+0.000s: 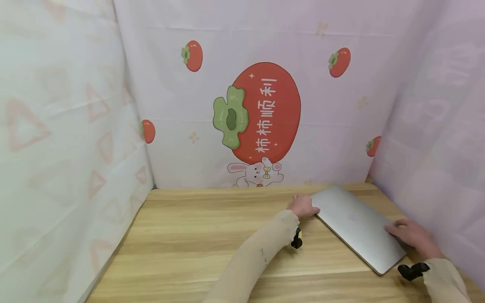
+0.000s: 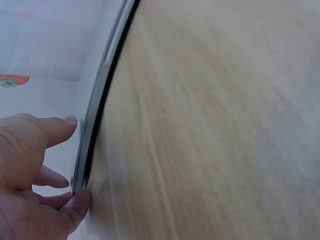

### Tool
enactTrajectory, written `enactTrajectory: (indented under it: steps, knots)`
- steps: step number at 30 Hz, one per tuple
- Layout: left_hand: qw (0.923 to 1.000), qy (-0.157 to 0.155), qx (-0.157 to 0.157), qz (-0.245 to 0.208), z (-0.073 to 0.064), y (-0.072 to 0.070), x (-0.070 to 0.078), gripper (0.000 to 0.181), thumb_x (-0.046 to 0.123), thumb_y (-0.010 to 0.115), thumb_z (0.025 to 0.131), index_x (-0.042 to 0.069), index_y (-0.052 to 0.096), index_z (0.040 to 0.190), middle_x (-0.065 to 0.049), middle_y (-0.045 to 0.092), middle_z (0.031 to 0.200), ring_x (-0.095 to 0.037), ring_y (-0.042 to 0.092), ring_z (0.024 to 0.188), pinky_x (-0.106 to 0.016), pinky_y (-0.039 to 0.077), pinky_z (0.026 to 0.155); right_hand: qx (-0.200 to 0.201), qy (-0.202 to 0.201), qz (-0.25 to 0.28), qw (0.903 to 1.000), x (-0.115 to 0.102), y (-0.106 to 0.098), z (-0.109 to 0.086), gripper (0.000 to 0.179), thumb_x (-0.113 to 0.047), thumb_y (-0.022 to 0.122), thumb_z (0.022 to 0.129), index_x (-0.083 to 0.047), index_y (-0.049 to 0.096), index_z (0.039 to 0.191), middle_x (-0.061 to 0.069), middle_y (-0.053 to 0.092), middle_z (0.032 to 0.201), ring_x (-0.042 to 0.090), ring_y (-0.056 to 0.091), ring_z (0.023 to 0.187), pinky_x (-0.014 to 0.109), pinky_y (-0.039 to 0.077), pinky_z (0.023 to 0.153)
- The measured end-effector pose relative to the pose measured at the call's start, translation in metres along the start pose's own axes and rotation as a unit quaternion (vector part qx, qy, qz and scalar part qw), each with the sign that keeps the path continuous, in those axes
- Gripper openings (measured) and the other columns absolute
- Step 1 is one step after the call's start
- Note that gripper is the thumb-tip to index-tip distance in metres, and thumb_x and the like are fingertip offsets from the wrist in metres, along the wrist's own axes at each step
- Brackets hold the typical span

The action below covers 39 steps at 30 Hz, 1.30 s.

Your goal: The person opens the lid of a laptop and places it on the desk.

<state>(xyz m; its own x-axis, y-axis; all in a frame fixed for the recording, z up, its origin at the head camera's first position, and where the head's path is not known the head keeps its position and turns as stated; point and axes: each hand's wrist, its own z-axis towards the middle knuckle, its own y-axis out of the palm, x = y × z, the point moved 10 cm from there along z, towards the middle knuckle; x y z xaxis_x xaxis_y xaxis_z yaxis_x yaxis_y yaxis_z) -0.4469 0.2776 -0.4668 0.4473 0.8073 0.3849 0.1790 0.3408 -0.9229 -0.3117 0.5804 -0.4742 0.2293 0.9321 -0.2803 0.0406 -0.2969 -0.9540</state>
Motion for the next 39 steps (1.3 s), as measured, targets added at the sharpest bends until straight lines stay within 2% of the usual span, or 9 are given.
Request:
enactTrajectory:
  steps: [7,12,15,19,24,27,33,37,39]
  knots:
    - [0.9989,-0.041,0.018,0.017,-0.002,-0.004,-0.012,0.047,0.057,0.068,0.085,0.015,0.059,0.065,-0.003,0.062,0.109,-0.018,0.046,0.096,-0.026,0.040,0.075,-0.005,-0.028,-0.012,0.9995,-0.011,0.003,0.006,0.080,-0.059,0.048,0.096,0.016,0.049,0.125,0.045,0.047,0.127,0.062,0.048,0.107,0.064,0.043,0.078]
    - [0.9983,-0.050,0.030,0.004,-0.002,-0.009,-0.019,0.044,0.053,0.071,0.084,0.015,0.059,0.065,-0.004,0.060,0.103,-0.016,0.045,0.090,-0.026,0.039,0.072,0.014,-0.042,-0.010,0.9990,-0.021,-0.001,0.008,0.078,-0.057,0.050,0.095,0.015,0.052,0.123,0.045,0.048,0.126,0.062,0.049,0.106,0.062,0.046,0.077]
    - [0.9980,-0.057,0.026,0.000,-0.003,-0.011,-0.023,0.041,0.051,0.073,0.083,0.015,0.060,0.068,-0.003,0.061,0.102,-0.016,0.047,0.090,-0.026,0.041,0.073,0.017,-0.042,-0.010,0.9989,-0.024,-0.001,0.007,0.078,-0.058,0.051,0.094,0.015,0.052,0.124,0.044,0.049,0.126,0.062,0.050,0.106,0.059,0.047,0.076]
    - [0.9985,-0.050,0.021,0.014,-0.003,-0.013,-0.026,0.042,0.051,0.073,0.083,0.016,0.057,0.067,0.001,0.063,0.095,-0.015,0.049,0.092,-0.026,0.041,0.079,0.010,-0.041,-0.002,0.9991,-0.028,0.001,0.006,0.079,-0.058,0.051,0.094,0.016,0.052,0.123,0.045,0.049,0.124,0.061,0.051,0.104,0.057,0.048,0.076]
    - [0.9991,-0.024,0.028,0.021,-0.004,-0.017,-0.024,0.047,0.048,0.072,0.084,0.016,0.048,0.060,0.004,0.059,0.081,-0.013,0.049,0.090,-0.026,0.037,0.082,0.019,-0.047,-0.003,0.9987,-0.032,0.001,0.006,0.078,-0.057,0.051,0.095,0.016,0.052,0.122,0.045,0.050,0.122,0.060,0.052,0.103,0.056,0.048,0.075]
    - [0.9993,-0.021,0.030,0.013,-0.004,-0.017,-0.025,0.046,0.045,0.073,0.084,0.016,0.046,0.060,0.005,0.056,0.080,-0.013,0.048,0.088,-0.026,0.037,0.081,0.023,-0.048,-0.011,0.9985,-0.033,0.000,0.007,0.078,-0.057,0.051,0.095,0.016,0.053,0.121,0.045,0.052,0.121,0.060,0.053,0.101,0.055,0.048,0.074]
    - [0.9984,-0.045,0.024,-0.025,-0.008,-0.018,-0.032,0.039,0.042,0.075,0.082,0.015,0.052,0.066,0.002,0.057,0.087,-0.015,0.043,0.086,-0.027,0.037,0.075,0.018,-0.047,-0.015,0.9986,-0.036,0.002,0.008,0.078,-0.059,0.050,0.095,0.015,0.054,0.121,0.042,0.055,0.118,0.058,0.055,0.100,0.056,0.046,0.075]
    - [0.9965,-0.062,0.024,-0.051,-0.012,-0.019,-0.038,0.036,0.042,0.077,0.082,0.014,0.057,0.072,-0.001,0.059,0.096,-0.016,0.046,0.090,-0.027,0.040,0.074,0.019,-0.049,-0.011,0.9986,-0.041,0.000,0.005,0.077,-0.058,0.049,0.095,0.014,0.054,0.121,0.042,0.055,0.119,0.057,0.056,0.099,0.057,0.045,0.077]
    - [0.9958,-0.064,0.026,-0.060,-0.012,-0.020,-0.042,0.037,0.042,0.078,0.081,0.014,0.055,0.069,0.000,0.059,0.094,-0.016,0.048,0.092,-0.028,0.042,0.075,0.016,-0.053,-0.003,0.9985,-0.045,0.001,0.005,0.076,-0.058,0.050,0.095,0.013,0.055,0.121,0.042,0.055,0.119,0.055,0.057,0.098,0.056,0.046,0.076]
